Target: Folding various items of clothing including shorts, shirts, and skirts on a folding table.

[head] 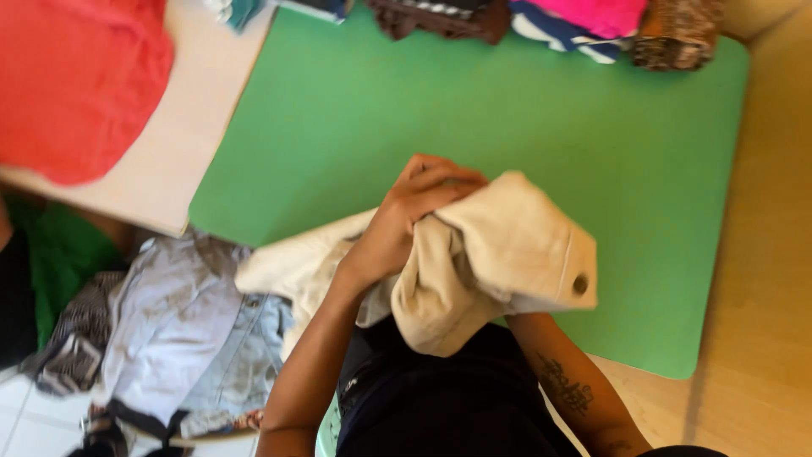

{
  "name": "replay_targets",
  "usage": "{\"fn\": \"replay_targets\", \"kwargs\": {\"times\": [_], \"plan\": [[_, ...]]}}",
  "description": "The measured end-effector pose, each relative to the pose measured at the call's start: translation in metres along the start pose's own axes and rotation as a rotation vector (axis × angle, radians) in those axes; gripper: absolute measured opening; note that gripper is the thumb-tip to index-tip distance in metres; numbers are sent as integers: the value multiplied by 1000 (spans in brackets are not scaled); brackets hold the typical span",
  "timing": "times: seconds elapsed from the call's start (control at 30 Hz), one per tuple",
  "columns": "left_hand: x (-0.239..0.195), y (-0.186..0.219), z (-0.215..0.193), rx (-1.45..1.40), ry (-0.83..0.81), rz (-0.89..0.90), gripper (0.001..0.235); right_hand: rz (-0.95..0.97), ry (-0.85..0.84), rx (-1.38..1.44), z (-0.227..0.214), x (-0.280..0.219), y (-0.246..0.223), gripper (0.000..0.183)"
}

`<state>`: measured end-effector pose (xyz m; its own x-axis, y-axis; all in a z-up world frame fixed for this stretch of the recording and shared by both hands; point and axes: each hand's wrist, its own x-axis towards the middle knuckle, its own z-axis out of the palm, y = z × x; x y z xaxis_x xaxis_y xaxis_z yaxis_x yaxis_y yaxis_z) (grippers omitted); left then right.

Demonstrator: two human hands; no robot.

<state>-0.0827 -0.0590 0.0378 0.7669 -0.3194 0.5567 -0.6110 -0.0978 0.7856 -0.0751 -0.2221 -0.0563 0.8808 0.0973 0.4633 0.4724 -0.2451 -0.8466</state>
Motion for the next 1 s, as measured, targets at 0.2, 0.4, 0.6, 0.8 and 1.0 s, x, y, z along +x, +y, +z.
{"fn": "replay_targets", "kwargs": {"times": [0.2, 0.4, 0.6, 0.8, 1.0], "plan": [[98, 9, 7, -175, 72, 30, 37, -168, 268, -308, -81, 55, -43, 45], [158, 29, -16, -71, -99, 271, 21, -322, 457, -615, -139, 80, -93, 28], [174, -26, -25, 88, -83, 41, 46, -455, 565, -873, -142, 66, -102, 22], [106, -151, -49, 1096, -530, -458, 39, 360, -358, -1119, -78, -20, -9, 70], [33, -70, -3, 1191, 181, -162, 71, 312, -434, -1198, -58, -40, 3, 62]]}}
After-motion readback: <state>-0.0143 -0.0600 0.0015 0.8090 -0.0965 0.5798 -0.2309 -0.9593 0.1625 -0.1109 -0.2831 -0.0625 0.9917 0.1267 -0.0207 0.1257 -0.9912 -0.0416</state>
